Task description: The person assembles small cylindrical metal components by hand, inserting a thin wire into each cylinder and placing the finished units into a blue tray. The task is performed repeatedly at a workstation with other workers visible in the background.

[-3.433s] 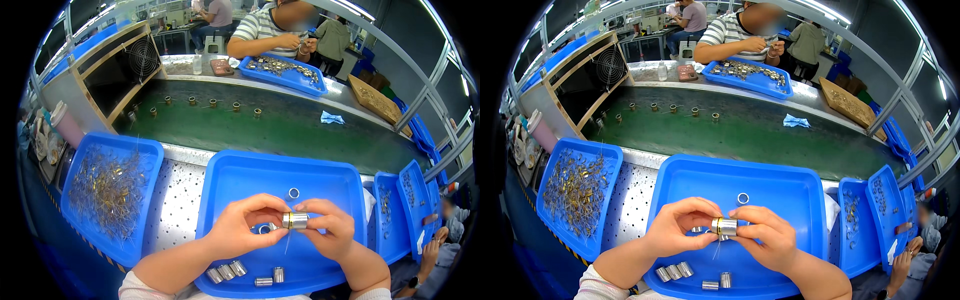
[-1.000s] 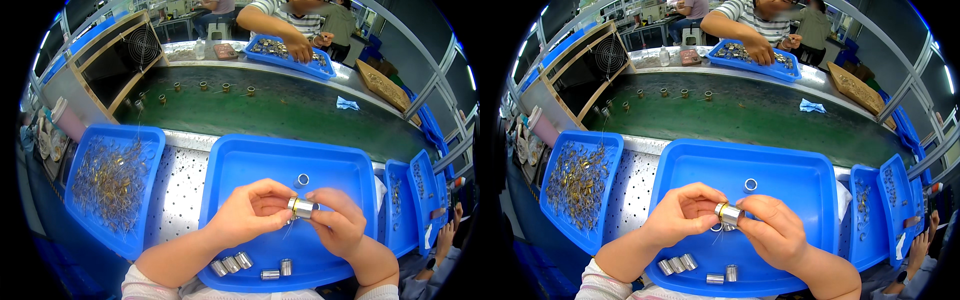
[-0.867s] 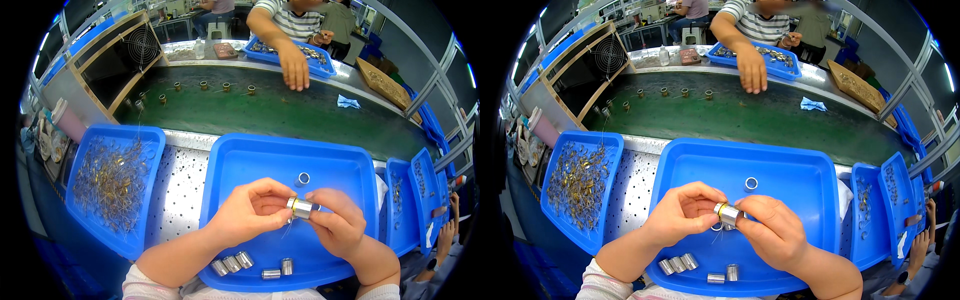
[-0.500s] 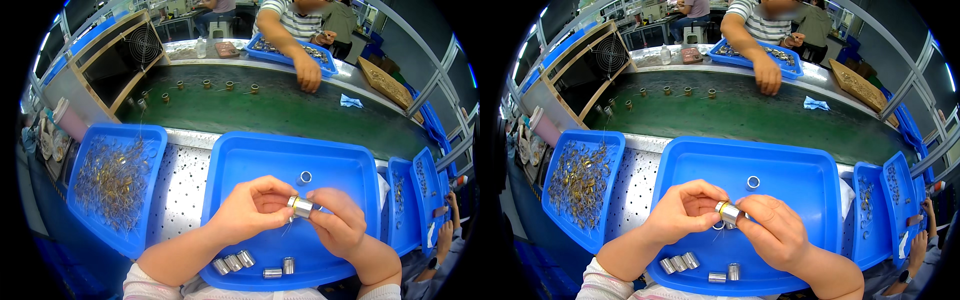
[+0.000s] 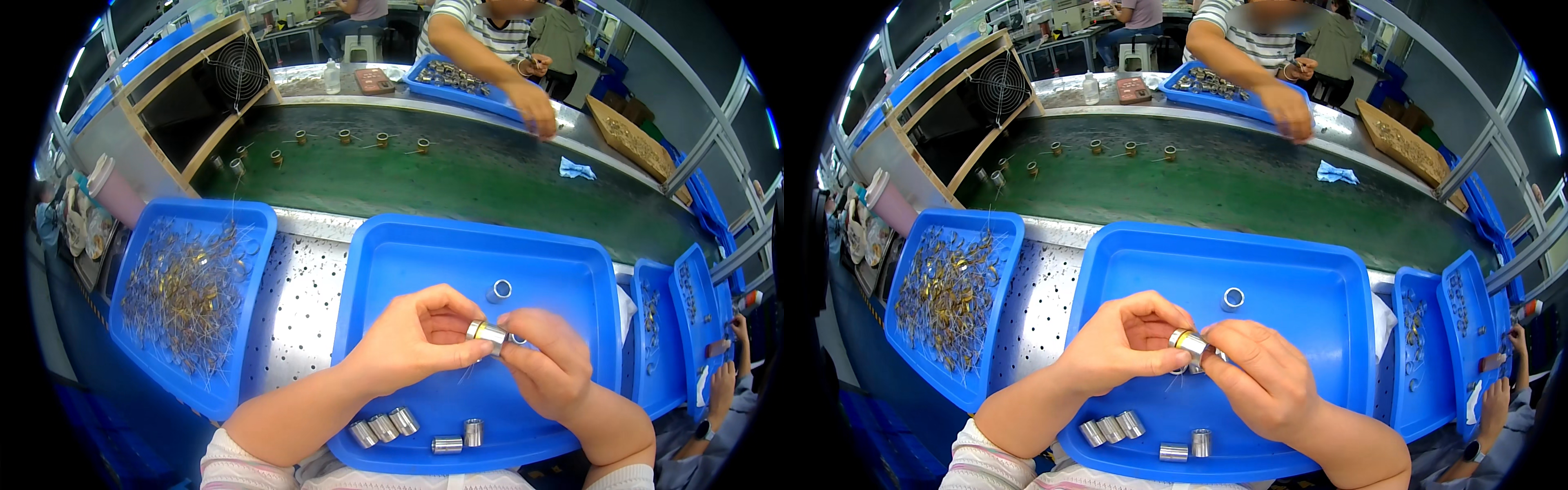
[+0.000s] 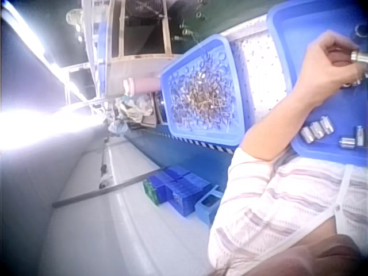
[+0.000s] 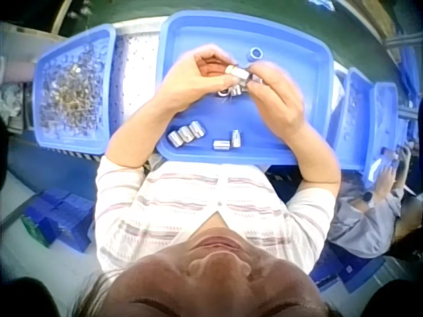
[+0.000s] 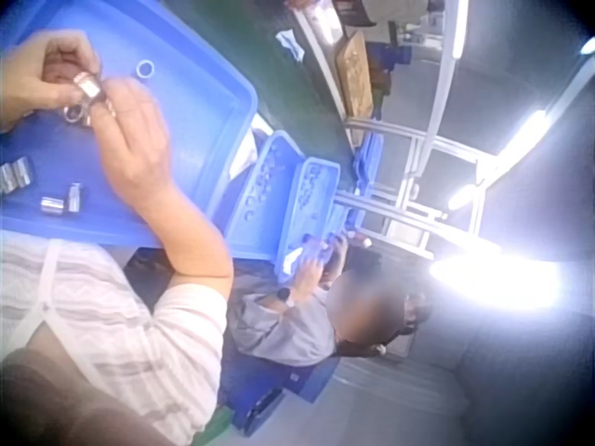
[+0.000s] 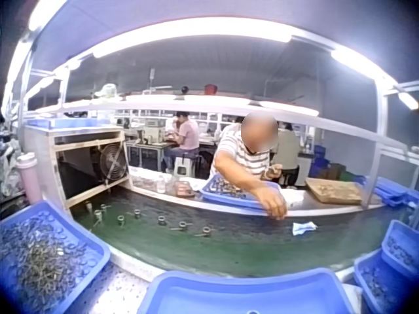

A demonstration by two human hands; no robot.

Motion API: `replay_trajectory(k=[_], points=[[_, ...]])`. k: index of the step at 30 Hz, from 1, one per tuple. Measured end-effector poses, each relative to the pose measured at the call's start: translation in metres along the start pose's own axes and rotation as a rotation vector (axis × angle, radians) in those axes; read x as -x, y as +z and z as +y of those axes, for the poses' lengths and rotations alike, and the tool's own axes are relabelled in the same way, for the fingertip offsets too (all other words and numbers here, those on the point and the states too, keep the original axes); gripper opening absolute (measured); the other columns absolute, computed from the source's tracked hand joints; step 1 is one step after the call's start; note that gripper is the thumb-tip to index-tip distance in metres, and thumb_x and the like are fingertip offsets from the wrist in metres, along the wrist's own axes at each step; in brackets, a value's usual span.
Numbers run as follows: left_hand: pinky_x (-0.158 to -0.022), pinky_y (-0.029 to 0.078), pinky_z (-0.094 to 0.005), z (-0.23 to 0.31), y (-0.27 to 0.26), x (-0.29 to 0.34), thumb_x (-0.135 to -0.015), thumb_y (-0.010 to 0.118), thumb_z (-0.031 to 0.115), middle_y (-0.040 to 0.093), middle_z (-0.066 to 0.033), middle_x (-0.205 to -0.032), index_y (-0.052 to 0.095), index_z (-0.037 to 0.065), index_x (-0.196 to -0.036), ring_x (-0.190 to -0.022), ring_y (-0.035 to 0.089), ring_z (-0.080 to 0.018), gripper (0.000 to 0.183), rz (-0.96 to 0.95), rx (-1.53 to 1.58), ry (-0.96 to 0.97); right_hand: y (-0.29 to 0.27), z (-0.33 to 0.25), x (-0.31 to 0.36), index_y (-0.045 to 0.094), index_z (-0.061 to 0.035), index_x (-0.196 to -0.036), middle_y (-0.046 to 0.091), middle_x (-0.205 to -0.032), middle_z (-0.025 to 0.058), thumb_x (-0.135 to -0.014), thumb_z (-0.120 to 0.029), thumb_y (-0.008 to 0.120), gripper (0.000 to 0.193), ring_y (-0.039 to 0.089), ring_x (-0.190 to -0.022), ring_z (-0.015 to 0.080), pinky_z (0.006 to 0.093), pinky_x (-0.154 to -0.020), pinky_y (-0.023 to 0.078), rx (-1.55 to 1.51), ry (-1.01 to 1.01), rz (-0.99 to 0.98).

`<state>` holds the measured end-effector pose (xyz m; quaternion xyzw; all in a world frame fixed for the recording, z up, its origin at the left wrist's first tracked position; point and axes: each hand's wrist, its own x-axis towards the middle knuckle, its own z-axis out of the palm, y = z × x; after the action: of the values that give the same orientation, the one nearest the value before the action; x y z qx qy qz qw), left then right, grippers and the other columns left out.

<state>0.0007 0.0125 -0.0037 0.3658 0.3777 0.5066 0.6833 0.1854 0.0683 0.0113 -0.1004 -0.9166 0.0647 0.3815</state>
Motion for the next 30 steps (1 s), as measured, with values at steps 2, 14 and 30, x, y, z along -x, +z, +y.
replay_trajectory(k=[2,14,30], points=[[-0.086,0.046,-0.0294,0.002,0.000,0.000,-0.078,0.063,0.004,0.056,-0.0105,-0.103,0.053,-0.002,-0.103,-0.097,0.056,-0.0166,0.027,-0.010,-0.013,-0.008,0.000,0.001,0.001,0.056,0.0019,-0.077,0.059,-0.089,0.0145,-0.060,0.005,0.068,0.021,0.061,-0.078,0.0264,0.0312,-0.064,0.052,-0.023,0.062,0.033],[-0.084,0.045,-0.0287,-0.007,-0.005,-0.003,-0.085,0.055,0.007,0.057,-0.0106,-0.103,0.052,-0.001,-0.109,-0.094,0.056,-0.0160,0.025,0.016,-0.056,0.199,-0.007,0.005,0.004,0.058,-0.0017,-0.077,0.062,-0.092,0.0146,-0.067,0.004,0.070,0.017,0.063,-0.079,0.0236,0.0285,-0.065,0.052,-0.292,0.390,0.085],[-0.086,0.048,-0.0295,-0.002,0.004,0.001,-0.072,0.064,-0.009,0.055,-0.0142,-0.104,0.054,-0.005,-0.104,-0.096,0.057,-0.0201,0.034,0.009,-0.215,0.367,-0.010,0.004,0.005,0.059,-0.0019,-0.085,0.062,-0.090,0.0125,-0.069,-0.004,0.071,0.020,0.061,-0.076,0.0220,0.0278,-0.065,0.049,-0.492,0.535,-0.061]])
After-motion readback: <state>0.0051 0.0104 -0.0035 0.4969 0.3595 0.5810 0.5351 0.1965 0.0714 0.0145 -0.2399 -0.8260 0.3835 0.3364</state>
